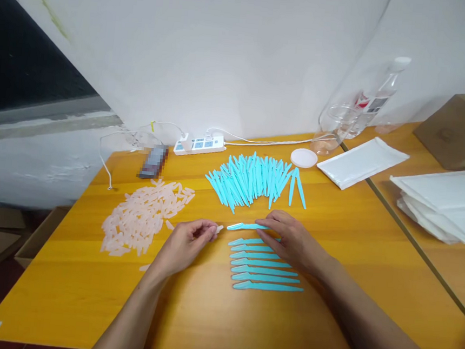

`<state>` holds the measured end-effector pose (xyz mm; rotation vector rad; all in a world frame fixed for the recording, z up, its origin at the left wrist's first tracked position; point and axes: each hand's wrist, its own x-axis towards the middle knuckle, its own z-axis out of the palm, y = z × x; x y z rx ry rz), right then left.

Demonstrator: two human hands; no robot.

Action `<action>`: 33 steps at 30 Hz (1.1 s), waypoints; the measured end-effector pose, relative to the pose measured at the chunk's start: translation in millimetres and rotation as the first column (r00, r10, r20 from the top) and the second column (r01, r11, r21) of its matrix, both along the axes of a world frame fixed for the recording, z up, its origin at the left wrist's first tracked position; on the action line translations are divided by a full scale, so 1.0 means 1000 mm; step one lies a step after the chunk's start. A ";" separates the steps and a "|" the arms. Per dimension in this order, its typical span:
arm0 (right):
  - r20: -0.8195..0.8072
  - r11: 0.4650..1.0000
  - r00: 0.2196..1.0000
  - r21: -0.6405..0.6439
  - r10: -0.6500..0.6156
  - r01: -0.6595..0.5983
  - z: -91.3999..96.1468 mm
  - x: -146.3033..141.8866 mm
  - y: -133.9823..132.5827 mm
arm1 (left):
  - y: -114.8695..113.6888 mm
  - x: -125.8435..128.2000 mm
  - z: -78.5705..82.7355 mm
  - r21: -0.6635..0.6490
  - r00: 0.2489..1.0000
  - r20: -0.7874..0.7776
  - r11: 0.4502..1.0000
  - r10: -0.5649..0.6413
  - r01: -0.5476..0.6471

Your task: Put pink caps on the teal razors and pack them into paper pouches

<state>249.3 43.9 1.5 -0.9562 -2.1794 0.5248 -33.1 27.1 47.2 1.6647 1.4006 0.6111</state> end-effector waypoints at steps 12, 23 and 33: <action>0.042 0.985 0.991 -0.122 0.127 -0.121 0.017 -0.003 -0.011 | -0.017 0.030 -0.003 0.243 0.967 -0.198 0.947 -0.162 0.209; 0.057 0.926 0.947 -0.196 -0.317 0.322 0.021 0.040 0.011 | -0.103 0.051 -0.035 0.540 0.861 -0.506 0.757 -0.055 0.367; 0.127 0.897 0.909 -0.158 -0.396 0.413 0.015 0.042 0.014 | -0.092 0.048 -0.036 0.517 0.849 -0.513 0.746 -0.124 0.421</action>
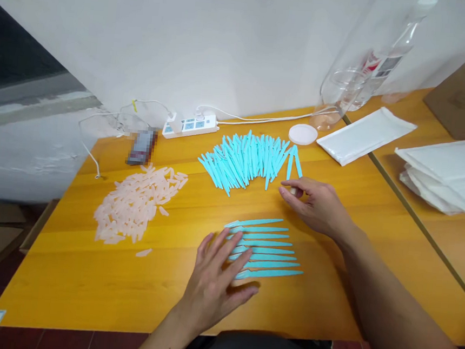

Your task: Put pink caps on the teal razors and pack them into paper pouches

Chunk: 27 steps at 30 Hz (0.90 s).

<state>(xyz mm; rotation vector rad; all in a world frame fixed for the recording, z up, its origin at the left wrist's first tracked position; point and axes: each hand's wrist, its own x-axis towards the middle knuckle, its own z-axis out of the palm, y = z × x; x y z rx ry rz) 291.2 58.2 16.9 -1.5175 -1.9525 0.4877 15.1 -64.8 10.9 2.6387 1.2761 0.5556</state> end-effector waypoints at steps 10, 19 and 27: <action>-0.022 0.989 0.991 0.074 -0.130 0.131 -0.004 0.014 0.010 | 0.038 0.026 -0.010 -0.126 0.961 -0.216 0.981 -0.173 0.148; -0.007 0.969 0.969 0.008 -0.248 0.248 -0.009 0.024 0.014 | 0.047 0.018 0.002 -0.167 0.953 -0.229 0.972 -0.200 0.164; -0.007 0.938 0.939 -0.054 -0.345 0.344 -0.015 0.032 0.018 | 0.053 0.014 0.000 -0.178 0.953 -0.240 0.973 -0.187 0.146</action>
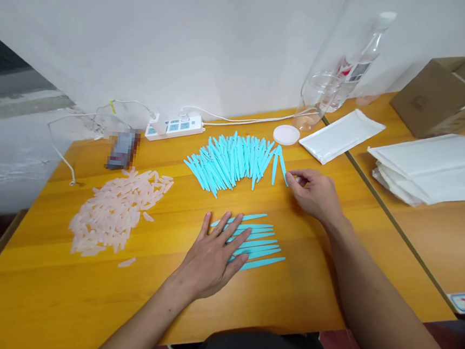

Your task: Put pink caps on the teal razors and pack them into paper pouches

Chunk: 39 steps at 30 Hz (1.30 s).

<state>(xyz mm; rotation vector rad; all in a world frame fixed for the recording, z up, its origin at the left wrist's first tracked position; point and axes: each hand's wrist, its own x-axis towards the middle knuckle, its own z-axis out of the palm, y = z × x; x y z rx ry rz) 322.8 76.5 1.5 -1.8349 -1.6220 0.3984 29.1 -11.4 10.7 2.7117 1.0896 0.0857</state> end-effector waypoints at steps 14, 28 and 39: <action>0.075 0.990 0.992 -0.090 -0.101 0.108 -0.007 0.007 0.006 | -0.012 -0.001 0.003 -0.011 0.996 -0.055 0.998 -0.066 0.065; 0.199 0.926 0.970 -0.318 -0.143 0.201 0.000 -0.001 0.064 | -0.039 -0.192 0.001 0.184 0.778 -0.010 0.766 0.629 -0.617; 0.085 0.879 0.985 -0.445 -0.149 0.172 0.001 -0.001 0.072 | -0.049 -0.219 -0.011 0.198 0.777 0.012 0.760 0.629 -0.619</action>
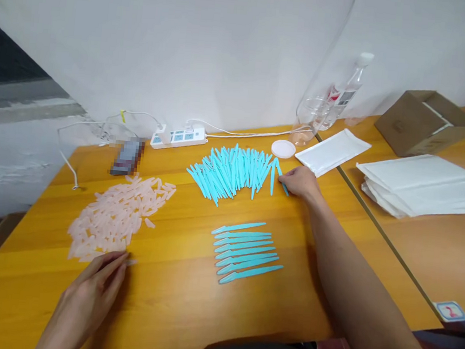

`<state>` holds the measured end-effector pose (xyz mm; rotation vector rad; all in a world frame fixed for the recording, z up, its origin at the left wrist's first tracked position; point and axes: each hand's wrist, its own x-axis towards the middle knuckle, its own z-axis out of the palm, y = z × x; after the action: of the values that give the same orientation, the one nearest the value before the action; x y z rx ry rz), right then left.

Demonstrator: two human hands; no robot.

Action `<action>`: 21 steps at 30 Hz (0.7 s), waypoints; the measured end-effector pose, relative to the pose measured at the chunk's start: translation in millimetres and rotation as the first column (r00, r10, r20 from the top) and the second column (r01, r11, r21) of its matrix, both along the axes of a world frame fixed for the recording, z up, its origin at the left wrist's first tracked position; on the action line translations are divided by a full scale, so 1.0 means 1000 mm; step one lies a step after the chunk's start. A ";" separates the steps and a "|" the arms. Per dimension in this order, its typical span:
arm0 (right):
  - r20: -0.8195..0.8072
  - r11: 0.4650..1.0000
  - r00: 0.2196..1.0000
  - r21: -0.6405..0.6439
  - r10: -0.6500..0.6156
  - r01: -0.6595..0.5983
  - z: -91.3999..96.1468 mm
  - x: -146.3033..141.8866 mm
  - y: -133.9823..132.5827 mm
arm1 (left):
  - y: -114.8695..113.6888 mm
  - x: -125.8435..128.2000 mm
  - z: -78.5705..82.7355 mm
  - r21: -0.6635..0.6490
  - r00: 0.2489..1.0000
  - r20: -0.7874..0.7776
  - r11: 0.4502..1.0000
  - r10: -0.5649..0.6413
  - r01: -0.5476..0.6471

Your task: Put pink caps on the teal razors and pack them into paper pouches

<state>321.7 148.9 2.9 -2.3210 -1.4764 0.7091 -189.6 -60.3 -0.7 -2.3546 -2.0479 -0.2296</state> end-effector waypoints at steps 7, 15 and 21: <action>0.052 0.971 0.997 0.235 -0.052 0.039 0.010 0.008 -0.023 | -0.001 0.010 0.008 -0.022 0.987 0.155 0.999 0.044 -0.041; -0.165 0.717 0.772 0.527 0.614 -0.457 0.026 -0.056 -0.089 | 0.045 0.094 0.028 -0.059 0.748 0.664 0.997 0.002 0.049; -0.146 0.551 0.586 0.574 0.797 -0.606 0.020 -0.076 -0.106 | 0.063 0.133 0.034 0.085 0.676 0.728 0.993 -0.119 0.083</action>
<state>245.4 43.2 22.7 -1.0434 -2.1003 0.8160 -56.9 3.1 33.3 -2.6029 -2.0896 -1.4311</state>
